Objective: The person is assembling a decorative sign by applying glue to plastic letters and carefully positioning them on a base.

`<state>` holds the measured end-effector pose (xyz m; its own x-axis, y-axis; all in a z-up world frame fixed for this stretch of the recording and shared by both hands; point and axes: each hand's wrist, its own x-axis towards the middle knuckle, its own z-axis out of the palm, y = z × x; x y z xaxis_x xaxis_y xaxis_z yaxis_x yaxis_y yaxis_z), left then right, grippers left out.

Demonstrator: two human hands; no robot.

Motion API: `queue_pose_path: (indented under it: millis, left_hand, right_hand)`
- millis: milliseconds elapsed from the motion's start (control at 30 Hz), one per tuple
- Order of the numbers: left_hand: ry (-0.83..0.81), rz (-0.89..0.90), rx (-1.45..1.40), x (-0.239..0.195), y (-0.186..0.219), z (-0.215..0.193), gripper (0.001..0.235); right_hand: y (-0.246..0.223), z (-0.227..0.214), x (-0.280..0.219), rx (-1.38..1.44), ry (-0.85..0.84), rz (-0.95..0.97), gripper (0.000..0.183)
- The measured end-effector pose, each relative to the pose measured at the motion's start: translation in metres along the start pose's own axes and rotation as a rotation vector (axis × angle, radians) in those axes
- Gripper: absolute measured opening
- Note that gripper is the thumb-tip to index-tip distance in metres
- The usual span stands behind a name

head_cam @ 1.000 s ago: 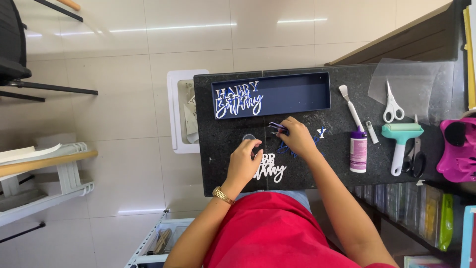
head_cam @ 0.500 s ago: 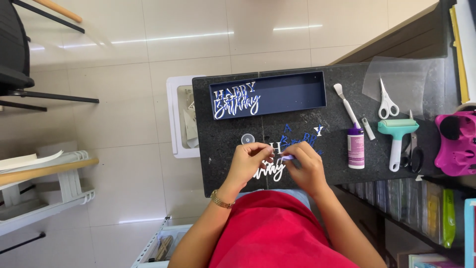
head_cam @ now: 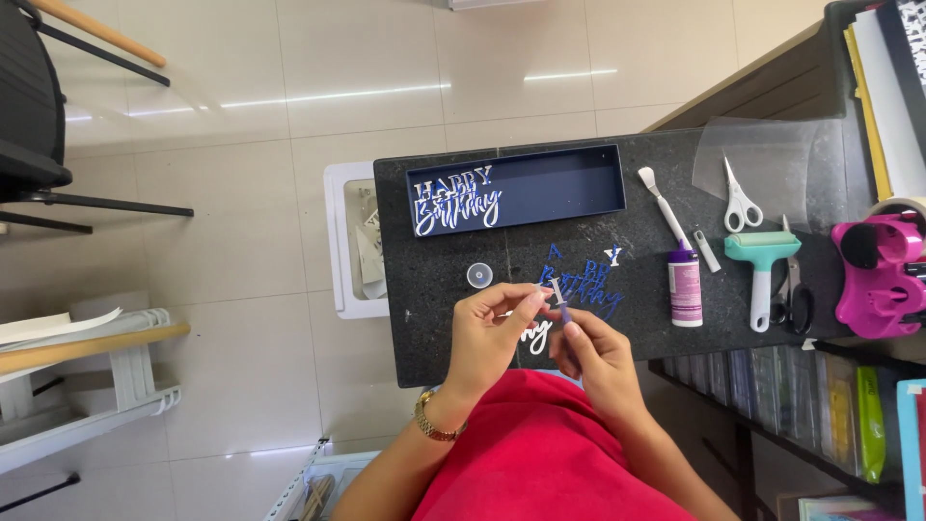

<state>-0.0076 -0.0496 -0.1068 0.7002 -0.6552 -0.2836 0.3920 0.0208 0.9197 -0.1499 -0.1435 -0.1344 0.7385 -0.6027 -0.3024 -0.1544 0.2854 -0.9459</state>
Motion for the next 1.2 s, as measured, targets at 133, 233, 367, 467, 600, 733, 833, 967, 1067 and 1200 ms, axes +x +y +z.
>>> queue_pose_path:
  millis: [133, 233, 367, 467, 600, 733, 833, 967, 1067, 1200]
  left_hand:
    - [0.006, 0.024, 0.013, -0.002, 0.007, 0.000, 0.015]
    - [-0.001, 0.018, 0.005, -0.004, 0.009, -0.001, 0.015]
    - [-0.017, 0.010, 0.020, -0.007, 0.011, 0.000, 0.017]
    - [-0.023, 0.015, 0.033, -0.009, 0.013, 0.000, 0.016]
    - [-0.036, 0.024, 0.051, -0.012, 0.012, 0.002, 0.014]
    - [-0.052, 0.040, 0.080, -0.011, 0.011, 0.001, 0.013]
    - [-0.046, 0.030, 0.085, -0.011, 0.011, 0.000, 0.014]
    - [-0.062, 0.031, 0.088, -0.011, 0.009, 0.000, 0.014]
    - [-0.070, 0.030, 0.089, -0.010, 0.008, -0.002, 0.015]
    - [-0.102, 0.018, 0.089, -0.010, 0.014, -0.004, 0.015]
  right_hand:
    - [0.009, -0.013, -0.004, -0.040, 0.022, -0.035, 0.020]
    - [0.008, -0.015, -0.006, -0.090, -0.013, -0.011, 0.017]
    - [0.004, -0.012, -0.008, -0.131, 0.008, -0.044, 0.017]
    - [-0.002, -0.009, -0.010, -0.137, 0.023, -0.060, 0.016]
    - [-0.010, -0.007, -0.010, -0.167, 0.043, -0.079, 0.017]
    - [-0.014, -0.005, -0.012, -0.168, 0.049, -0.092, 0.016]
    - [-0.013, -0.006, -0.012, -0.189, 0.051, -0.093, 0.015]
    - [-0.012, -0.007, -0.012, -0.191, 0.047, -0.091, 0.014]
    - [-0.013, -0.007, -0.011, -0.202, 0.045, -0.086, 0.015]
    - [-0.015, -0.007, -0.012, -0.218, 0.053, -0.068, 0.013]
